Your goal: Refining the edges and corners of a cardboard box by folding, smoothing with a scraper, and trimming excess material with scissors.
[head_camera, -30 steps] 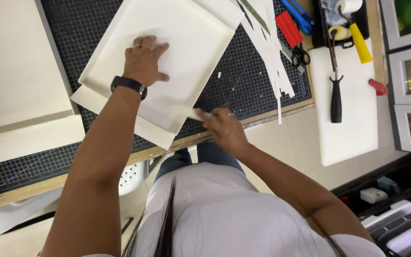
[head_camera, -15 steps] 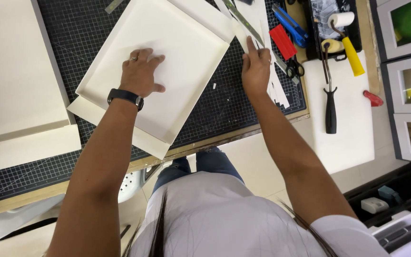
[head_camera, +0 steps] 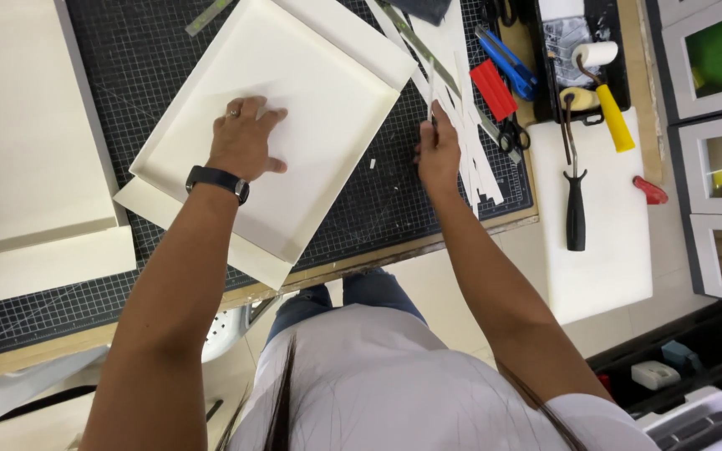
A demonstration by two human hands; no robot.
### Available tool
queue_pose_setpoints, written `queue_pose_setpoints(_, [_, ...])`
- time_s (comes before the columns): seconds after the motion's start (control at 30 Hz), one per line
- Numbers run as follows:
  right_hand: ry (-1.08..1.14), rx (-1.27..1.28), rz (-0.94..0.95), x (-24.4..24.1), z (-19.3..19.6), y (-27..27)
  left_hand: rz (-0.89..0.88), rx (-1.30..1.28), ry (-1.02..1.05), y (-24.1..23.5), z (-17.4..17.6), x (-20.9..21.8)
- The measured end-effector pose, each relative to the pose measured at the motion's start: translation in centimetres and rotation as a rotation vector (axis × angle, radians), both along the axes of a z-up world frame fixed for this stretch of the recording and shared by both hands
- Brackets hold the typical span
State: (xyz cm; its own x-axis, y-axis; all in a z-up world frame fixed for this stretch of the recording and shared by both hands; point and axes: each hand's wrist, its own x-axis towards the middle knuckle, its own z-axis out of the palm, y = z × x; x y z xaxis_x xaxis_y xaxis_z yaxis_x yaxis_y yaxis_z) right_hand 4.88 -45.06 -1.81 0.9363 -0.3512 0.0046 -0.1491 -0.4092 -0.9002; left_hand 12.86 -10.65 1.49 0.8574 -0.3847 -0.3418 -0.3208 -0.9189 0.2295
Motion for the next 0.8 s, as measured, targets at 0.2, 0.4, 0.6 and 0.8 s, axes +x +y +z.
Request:
queue_pose_setpoints(0.2, [0.097, 0.293, -0.111, -0.3, 0.9, 4.8, -0.007, -0.004, -0.03, 0.0, -0.7, 0.0])
queue_pose_setpoints(0.4, [-0.003, -0.108, 0.003, -1.8, 3.8, 4.6, 0.013, -0.072, -0.031, 0.6, -1.3, 0.0])
queue_pose_setpoints(0.6, [-0.063, -0.642, 0.367, -5.0, 2.4, 4.1, -0.042, -0.222, -0.027, 1.8, -1.9, 0.4])
queue_pose_setpoints(0.8, [0.376, -0.514, 0.927, -20.0, 4.1, 12.3, -0.087, -0.205, -0.116, 2.1, -3.2, 0.5])
